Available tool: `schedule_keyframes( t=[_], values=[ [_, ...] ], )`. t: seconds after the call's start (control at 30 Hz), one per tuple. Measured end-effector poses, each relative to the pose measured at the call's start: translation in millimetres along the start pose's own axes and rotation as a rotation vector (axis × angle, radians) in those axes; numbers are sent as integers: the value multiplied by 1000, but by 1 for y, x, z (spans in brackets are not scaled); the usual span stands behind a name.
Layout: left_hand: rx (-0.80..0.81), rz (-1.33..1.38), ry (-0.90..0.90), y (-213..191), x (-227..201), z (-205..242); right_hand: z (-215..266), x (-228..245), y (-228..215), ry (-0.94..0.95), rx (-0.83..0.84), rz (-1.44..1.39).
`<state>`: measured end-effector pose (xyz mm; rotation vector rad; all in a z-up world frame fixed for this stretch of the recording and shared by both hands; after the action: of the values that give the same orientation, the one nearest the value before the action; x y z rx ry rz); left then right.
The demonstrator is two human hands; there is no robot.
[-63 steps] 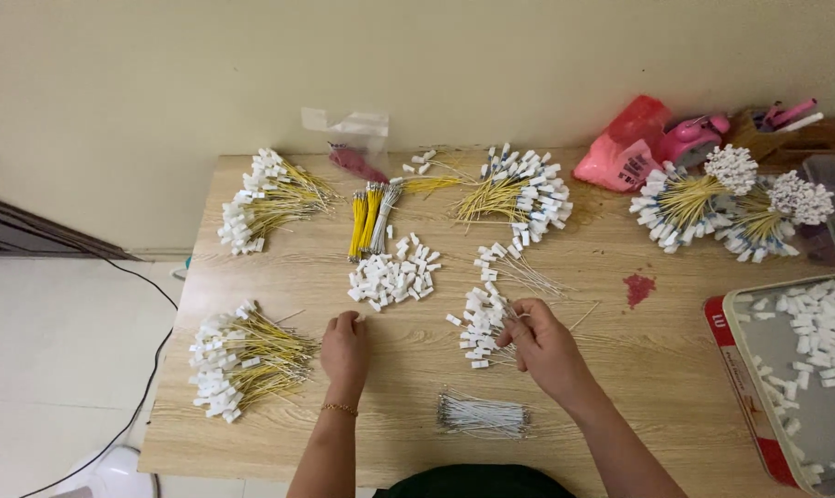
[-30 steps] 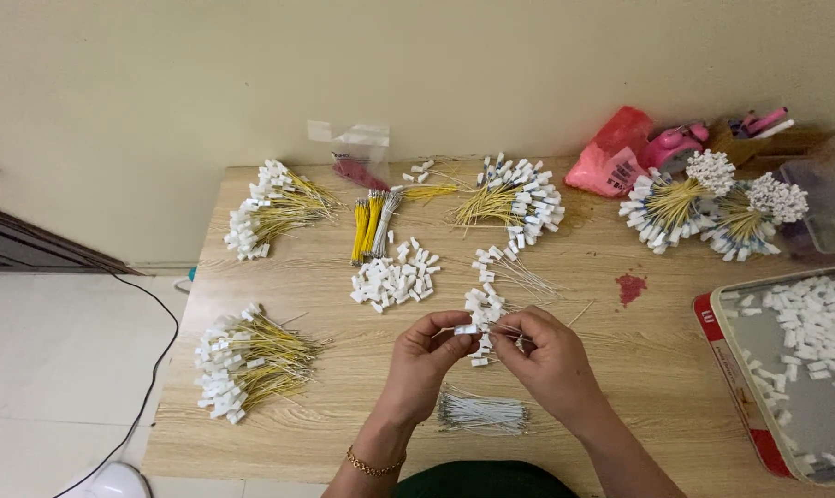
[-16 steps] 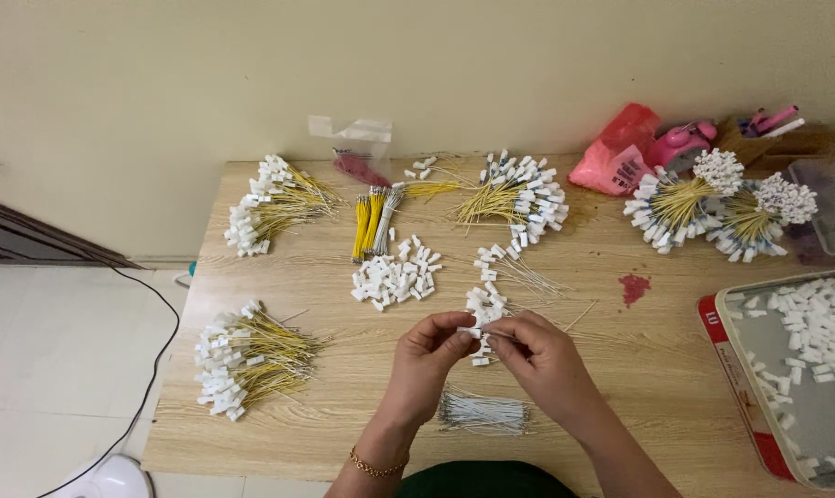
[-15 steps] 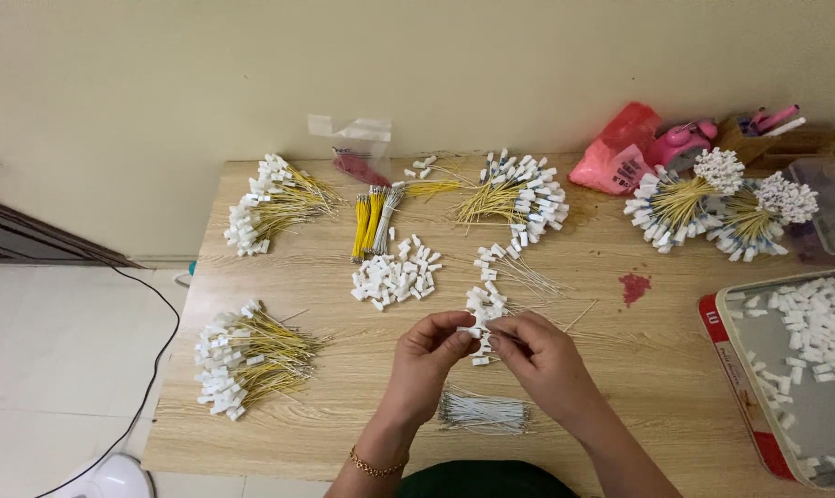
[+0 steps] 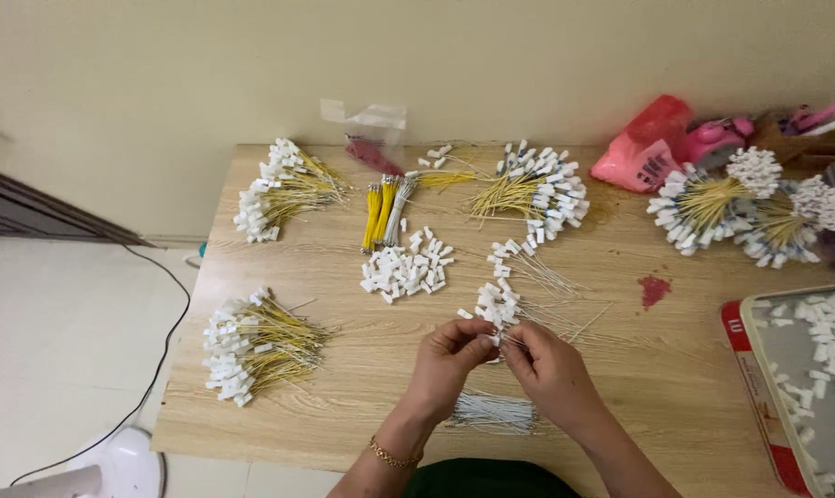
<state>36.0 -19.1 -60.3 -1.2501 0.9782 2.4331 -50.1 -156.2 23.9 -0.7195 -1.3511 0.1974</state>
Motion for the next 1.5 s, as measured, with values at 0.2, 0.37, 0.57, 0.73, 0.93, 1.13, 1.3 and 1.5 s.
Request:
schedule_keyframes(
  t=[0.2, 0.37, 0.57, 0.73, 0.93, 1.13, 1.3, 1.5],
  values=[
    [-263, -363, -62, -35, -15, -26, -25, -79, 47, 18, 68, 87],
    [-772, -995, 177, -132, -16, -54, -28, -128, 58, 76, 62, 173],
    [-838, -1152, 214, -149, -24, -69, -30, -136, 41, -5, -39, 209],
    [-834, -1174, 274, -168, -10, -72, -33, -79, 16, 385, 63, -23],
    [-827, -1019, 86, -131, -19, -40, -26, -85, 24, 168, 20, -303],
    [-343, -494, 28, -23, -25, -5, -22, -67, 21, 143, 4, -423],
    [-86, -199, 45, 18, -18, 0, -12, -34, 4, 184, 41, -321],
    [-49, -176, 45, 22, -18, 6, -5, -42, 4, 161, -3, -250]
  ],
)
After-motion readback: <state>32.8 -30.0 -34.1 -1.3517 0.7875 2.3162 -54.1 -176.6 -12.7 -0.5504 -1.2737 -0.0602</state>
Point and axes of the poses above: each hand's wrist, its own z-axis away from the middle knuckle, its own y-axis out of the palm, x = y × z, the point moved 5 cm from there along -z, towards the middle knuckle, and after that the axes turned 6 degrees about -y, right-handed, at the moved point
